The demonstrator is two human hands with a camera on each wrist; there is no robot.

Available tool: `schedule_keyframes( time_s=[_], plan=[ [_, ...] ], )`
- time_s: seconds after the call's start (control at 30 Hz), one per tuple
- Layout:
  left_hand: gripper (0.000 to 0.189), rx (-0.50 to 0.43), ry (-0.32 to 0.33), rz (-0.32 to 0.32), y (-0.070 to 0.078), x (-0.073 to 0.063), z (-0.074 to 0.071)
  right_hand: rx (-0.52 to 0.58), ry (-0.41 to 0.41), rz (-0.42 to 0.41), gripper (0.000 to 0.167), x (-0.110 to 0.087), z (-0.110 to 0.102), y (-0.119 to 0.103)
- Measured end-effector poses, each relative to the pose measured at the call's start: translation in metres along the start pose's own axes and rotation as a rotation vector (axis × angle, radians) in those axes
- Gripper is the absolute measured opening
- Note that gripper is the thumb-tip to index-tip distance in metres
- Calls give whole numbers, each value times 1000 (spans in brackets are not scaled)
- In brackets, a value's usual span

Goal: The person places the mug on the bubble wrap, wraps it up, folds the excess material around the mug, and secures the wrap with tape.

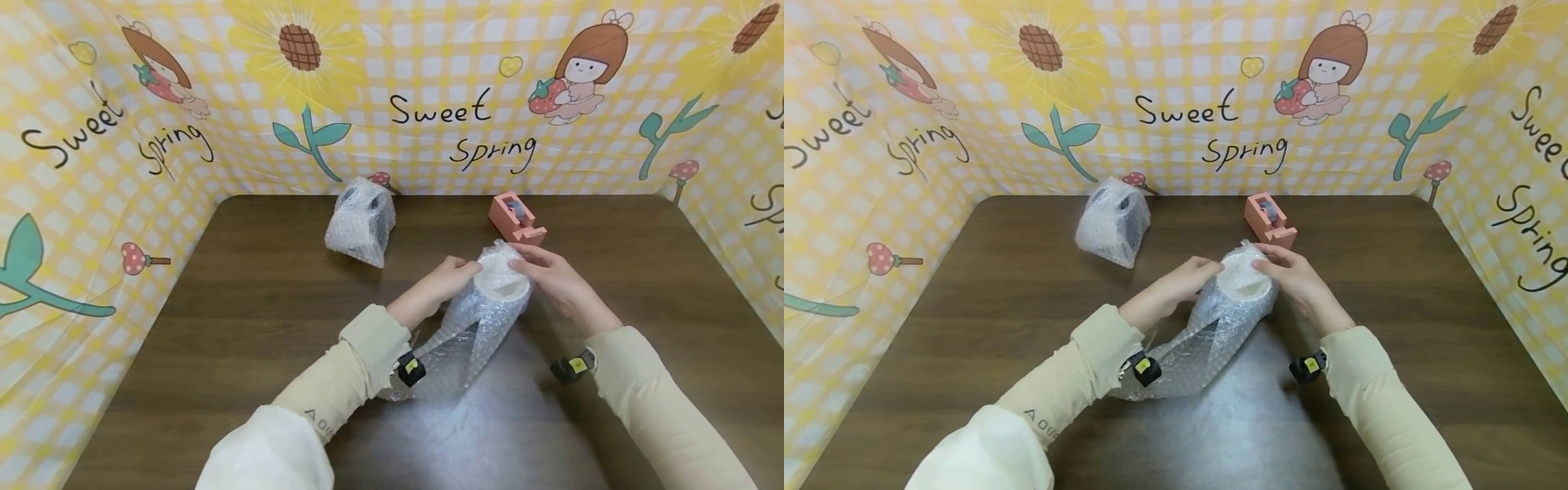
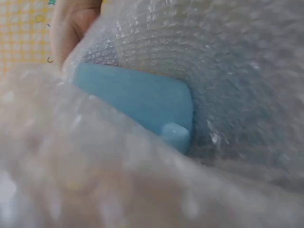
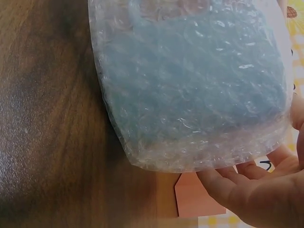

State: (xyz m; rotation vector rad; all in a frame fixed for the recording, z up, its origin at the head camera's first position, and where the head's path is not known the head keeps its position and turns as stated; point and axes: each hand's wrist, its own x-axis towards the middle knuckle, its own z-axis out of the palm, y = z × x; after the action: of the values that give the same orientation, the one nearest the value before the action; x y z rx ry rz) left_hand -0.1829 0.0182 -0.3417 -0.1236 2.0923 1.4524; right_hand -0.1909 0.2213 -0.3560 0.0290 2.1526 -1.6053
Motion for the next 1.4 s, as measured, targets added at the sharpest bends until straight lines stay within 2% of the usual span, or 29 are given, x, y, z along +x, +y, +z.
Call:
schedule_keyframes(
  time_s=[0.17,0.33,0.43,0.57,0.73,0.9,1.07,1.13,1.3,1.37,1.4],
  plan=[
    [47,4,-99,-55,-14,-15,-16,6,6,4,61,0,-1,2],
    [53,23,-157,-130,-32,-32,-33,10,22,-3,61,1,0,3],
    [52,64,-180,-163,-42,-39,-41,32,23,-13,61,1,1,3],
    [47,173,-220,-211,-56,-47,-49,48,21,-17,60,1,1,4],
    [38,248,-290,-227,-65,-54,-51,59,27,-11,61,1,1,5],
    [38,235,-332,-226,-66,-54,-48,59,30,-16,61,1,2,5],
    [41,141,-367,-220,-65,-49,-48,68,34,-17,61,0,2,4],
    [41,105,-357,-185,-64,-48,-52,79,34,-19,61,0,2,4],
    [39,70,-320,-3,-60,-44,-65,76,33,-14,61,0,2,4],
    [40,8,-338,62,-59,-43,-68,67,33,-10,61,0,2,3],
    [40,-52,-354,81,-59,-43,-68,64,31,-9,61,0,2,3]
  ],
)
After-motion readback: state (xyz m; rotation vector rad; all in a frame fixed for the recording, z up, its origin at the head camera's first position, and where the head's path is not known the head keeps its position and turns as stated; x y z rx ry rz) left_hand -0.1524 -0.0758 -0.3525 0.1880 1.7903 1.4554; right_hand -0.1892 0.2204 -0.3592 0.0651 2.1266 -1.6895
